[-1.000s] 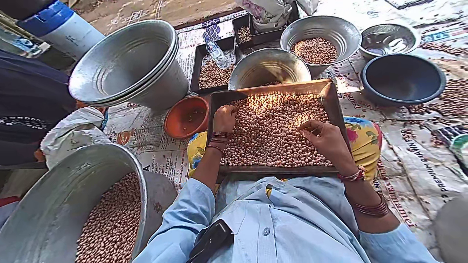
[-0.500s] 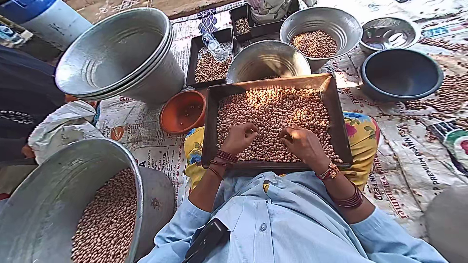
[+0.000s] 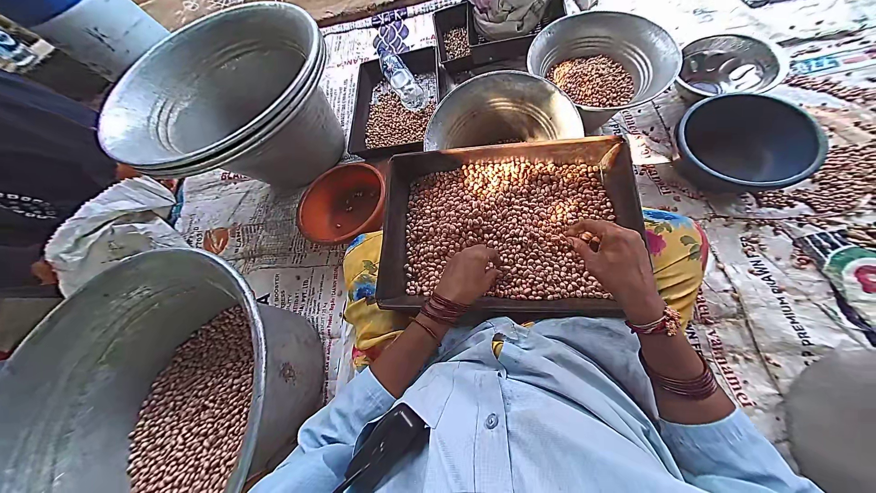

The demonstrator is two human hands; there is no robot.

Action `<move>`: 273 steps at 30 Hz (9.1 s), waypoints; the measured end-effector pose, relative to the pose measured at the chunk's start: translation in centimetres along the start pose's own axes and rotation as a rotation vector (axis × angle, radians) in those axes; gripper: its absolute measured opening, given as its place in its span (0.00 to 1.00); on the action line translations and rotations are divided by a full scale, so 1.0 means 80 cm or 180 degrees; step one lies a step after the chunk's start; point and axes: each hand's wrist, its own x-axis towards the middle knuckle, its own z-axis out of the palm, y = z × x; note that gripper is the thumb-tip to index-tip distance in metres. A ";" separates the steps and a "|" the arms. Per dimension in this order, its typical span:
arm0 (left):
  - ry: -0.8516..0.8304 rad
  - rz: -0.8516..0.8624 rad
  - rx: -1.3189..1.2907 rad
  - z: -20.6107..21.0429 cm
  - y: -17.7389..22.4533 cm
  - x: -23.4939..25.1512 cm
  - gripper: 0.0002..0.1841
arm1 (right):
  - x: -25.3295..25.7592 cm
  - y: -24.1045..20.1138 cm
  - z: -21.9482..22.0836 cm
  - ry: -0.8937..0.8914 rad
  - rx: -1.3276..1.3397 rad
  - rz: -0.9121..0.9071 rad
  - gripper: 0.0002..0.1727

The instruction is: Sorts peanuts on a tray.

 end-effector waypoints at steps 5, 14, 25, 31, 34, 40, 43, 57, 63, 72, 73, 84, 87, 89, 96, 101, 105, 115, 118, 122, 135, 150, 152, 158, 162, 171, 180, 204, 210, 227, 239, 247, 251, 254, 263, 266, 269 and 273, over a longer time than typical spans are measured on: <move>-0.0328 -0.0152 0.0023 -0.005 -0.004 0.004 0.12 | 0.008 0.001 -0.009 -0.0050 -0.0118 0.0219 0.07; 0.0183 -0.0010 -0.0817 -0.022 -0.037 0.002 0.09 | 0.022 -0.007 0.026 -0.0355 -0.0395 -0.0104 0.08; 0.0321 -0.0040 0.0173 0.000 0.007 0.025 0.10 | 0.011 -0.005 0.033 -0.0335 -0.0521 -0.0123 0.09; 0.0586 -0.0030 -0.0890 -0.023 -0.021 0.013 0.04 | 0.015 0.004 0.024 -0.0370 -0.0088 0.0196 0.09; 0.0819 -0.0309 -0.1992 -0.054 -0.063 -0.032 0.06 | 0.008 0.013 0.013 -0.0118 0.0291 0.0406 0.07; 0.0247 -0.0395 -0.1024 -0.055 -0.093 -0.052 0.07 | 0.002 0.008 0.008 -0.0733 0.0686 0.0632 0.06; 0.0049 -0.0484 -0.0633 -0.040 -0.082 -0.055 0.08 | 0.002 -0.030 0.022 -0.1234 0.0654 0.0300 0.06; -0.0827 -0.0673 0.0449 -0.032 -0.027 -0.030 0.13 | 0.015 -0.084 0.048 -0.1658 -0.0319 -0.0436 0.12; -0.1055 -0.0891 0.0594 -0.033 -0.018 -0.028 0.14 | 0.015 -0.107 0.048 -0.1733 -0.0259 -0.0783 0.12; -0.0743 -0.0085 -0.0682 -0.035 -0.046 -0.030 0.13 | 0.003 -0.143 0.056 -0.1642 -0.0041 -0.1176 0.12; -0.0851 0.0056 -0.0927 -0.036 -0.045 -0.029 0.13 | 0.001 -0.147 0.059 -0.1608 0.0028 -0.1264 0.12; 0.1725 -0.0903 0.0276 -0.160 -0.112 -0.025 0.10 | 0.016 -0.068 0.007 -0.1320 -0.0267 -0.0244 0.17; 0.1592 -0.0789 0.0136 -0.159 -0.108 -0.014 0.14 | 0.021 -0.041 -0.023 -0.1296 -0.0767 0.0643 0.23; 0.0866 -0.0916 0.0036 -0.141 -0.094 -0.004 0.15 | 0.021 -0.030 -0.035 -0.1422 -0.1125 0.1091 0.27; -0.0284 -0.1370 0.0802 -0.059 -0.006 0.040 0.31 | 0.023 -0.037 -0.003 -0.2465 -0.1195 0.1150 0.39; -0.0498 -0.0594 -0.0189 -0.028 0.050 0.060 0.39 | 0.028 -0.067 0.024 -0.2391 -0.0832 0.0943 0.34; 0.0300 0.0277 -0.1408 -0.050 0.047 0.077 0.31 | 0.030 -0.043 0.021 -0.1346 0.0567 0.0349 0.29; 0.1264 -0.0871 0.0645 -0.099 -0.052 0.152 0.17 | 0.049 -0.002 -0.019 -0.0051 0.0688 0.0339 0.09; 0.1288 -0.0819 0.0811 -0.091 -0.049 0.152 0.16 | 0.052 -0.011 -0.011 -0.0081 0.0338 0.0199 0.07; 0.1168 -0.0779 0.0944 -0.090 -0.047 0.150 0.14 | 0.071 -0.023 0.004 -0.0058 -0.0085 -0.0054 0.08; 0.0908 -0.0517 -0.1440 -0.077 -0.053 0.013 0.12 | 0.094 -0.021 0.038 -0.0245 -0.0419 -0.0409 0.08; 0.0181 -0.0105 0.0238 -0.008 0.001 0.028 0.11 | 0.018 -0.048 0.050 -0.0693 -0.0216 -0.0583 0.09; 0.0181 -0.0115 0.0259 -0.005 -0.002 0.031 0.11 | 0.018 -0.052 0.058 -0.0730 -0.0362 -0.0581 0.09; 0.0501 -0.0335 -0.1047 -0.033 -0.027 0.019 0.08 | 0.019 -0.062 0.064 -0.0987 -0.0588 -0.0514 0.10; 0.0763 -0.0287 -0.1667 -0.045 -0.069 0.010 0.14 | 0.022 -0.052 0.065 -0.1136 -0.0332 -0.0344 0.11; 0.0357 -0.0191 0.0222 -0.018 -0.037 0.015 0.11 | 0.027 -0.023 0.051 -0.0812 0.2841 0.0374 0.08; 0.0718 -0.0455 -0.0739 -0.037 -0.045 0.005 0.08 | 0.018 -0.091 0.082 -0.1217 0.0153 -0.0742 0.11; 0.0608 -0.0304 -0.1444 -0.040 -0.076 -0.024 0.08 | 0.045 -0.077 0.078 -0.1897 0.0771 -0.0135 0.11; 0.0838 -0.0533 -0.0340 -0.052 -0.079 -0.003 0.08 | 0.043 -0.045 0.058 -0.1571 0.2906 0.0552 0.06; 0.0501 -0.0654 -0.0637 -0.041 -0.062 0.010 0.12 | 0.016 -0.083 0.024 -0.1389 -0.0022 -0.0690 0.13; -0.0669 -0.0128 -0.1510 -0.070 -0.049 -0.007 0.04 | -0.001 -0.101 0.025 -0.1077 0.0292 -0.1161 0.10; 0.1937 -0.0889 0.0520 -0.155 -0.109 -0.045 0.12 | 0.012 -0.034 -0.024 -0.1485 -0.0670 0.0465 0.22; 0.0076 -0.1314 -0.0029 -0.127 -0.084 -0.046 0.18 | 0.018 -0.021 -0.038 -0.1687 -0.1248 0.1172 0.31; -0.0786 -0.1674 0.0361 -0.098 -0.069 -0.035 0.27 | 0.018 -0.009 -0.036 -0.2111 -0.1304 0.1254 0.28; -0.1218 -0.1292 0.0624 -0.044 0.026 -0.003 0.36 | 0.015 -0.059 0.020 -0.2785 -0.1084 0.0435 0.33; -0.1101 -0.0830 0.0205 -0.036 0.049 0.008 0.39 | 0.019 -0.068 0.035 -0.2571 -0.0579 0.0477 0.37; -0.0588 -0.0144 -0.0742 -0.028 0.051 0.020 0.38 | 0.020 -0.057 0.039 -0.2089 0.0040 0.0524 0.38; 0.0821 0.0057 -0.0988 -0.042 0.022 0.035 0.18 | 0.020 -0.026 0.023 -0.0943 0.1078 0.0355 0.23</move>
